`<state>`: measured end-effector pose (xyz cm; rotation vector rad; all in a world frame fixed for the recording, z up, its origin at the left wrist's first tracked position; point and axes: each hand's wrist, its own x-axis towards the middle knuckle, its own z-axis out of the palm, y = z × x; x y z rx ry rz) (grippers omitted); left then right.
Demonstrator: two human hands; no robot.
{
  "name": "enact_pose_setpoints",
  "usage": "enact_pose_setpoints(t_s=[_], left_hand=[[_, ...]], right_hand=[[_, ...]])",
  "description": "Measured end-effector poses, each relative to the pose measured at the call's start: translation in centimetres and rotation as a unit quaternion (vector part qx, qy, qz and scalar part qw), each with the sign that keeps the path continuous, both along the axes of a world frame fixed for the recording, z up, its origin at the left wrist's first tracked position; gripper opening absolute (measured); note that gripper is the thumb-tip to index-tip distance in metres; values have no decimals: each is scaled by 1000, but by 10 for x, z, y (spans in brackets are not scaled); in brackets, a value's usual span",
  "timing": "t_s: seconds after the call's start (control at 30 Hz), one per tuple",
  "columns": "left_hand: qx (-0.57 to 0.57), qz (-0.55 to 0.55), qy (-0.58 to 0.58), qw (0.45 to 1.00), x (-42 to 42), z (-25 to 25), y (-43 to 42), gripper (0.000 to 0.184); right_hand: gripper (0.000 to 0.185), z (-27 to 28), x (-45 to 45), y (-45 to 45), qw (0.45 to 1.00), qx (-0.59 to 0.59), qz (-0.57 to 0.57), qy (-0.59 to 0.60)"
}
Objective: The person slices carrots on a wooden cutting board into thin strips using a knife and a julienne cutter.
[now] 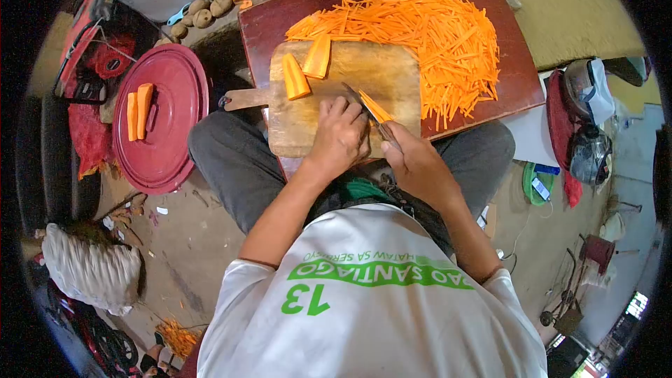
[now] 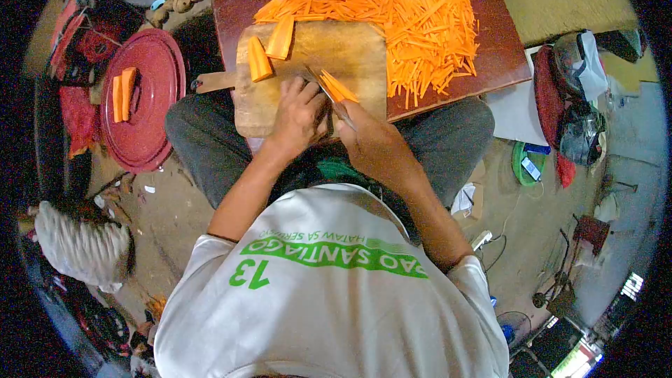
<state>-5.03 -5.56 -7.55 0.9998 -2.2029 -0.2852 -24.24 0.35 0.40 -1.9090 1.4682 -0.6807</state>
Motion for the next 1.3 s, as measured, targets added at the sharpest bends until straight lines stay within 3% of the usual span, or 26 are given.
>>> enact_pose_setpoints(t_s=[0.17, 0.27, 0.37, 0.57, 0.67, 0.87, 0.97, 1.0, 1.1, 1.2, 1.3], left_hand=[[5, 16, -4, 1000, 2, 6, 3, 24], [17, 30, 29, 999, -1, -3, 1, 22], [28, 39, 52, 998, -3, -4, -2, 18], [35, 55, 86, 994, -2, 1, -2, 14], [46, 81, 168, 981, -2, -3, -4, 12], [66, 133, 258, 955, 1, 4, -5, 9], [84, 125, 256, 955, 2, 7, -3, 10], [93, 119, 251, 956, 2, 8, -3, 10], [87, 107, 233, 963, 0, 9, -5, 12], [96, 96, 217, 967, 0, 11, -5, 16], [90, 83, 197, 973, -2, 10, -7, 20]], right_hand=[[33, 10, -5, 1, 992, 109, -23, -64], [35, 10, -6, 4, 985, 116, -53, -118], [35, -2, -9, 2, 996, 48, -11, -68], [40, -3, -12, 10, 998, 30, -25, -45], [39, 18, -14, 14, 981, 151, -69, -97], [35, 0, -33, 7, 979, 183, -7, -94], [35, -4, -49, -5, 982, 143, -6, -122], [36, 2, -56, -12, 973, 193, -37, -125], [36, 3, -80, -42, 981, 145, -77, -102], [37, -5, -107, -70, 997, -26, -65, -37], [37, 16, -128, -78, 995, -28, -94, 23]])
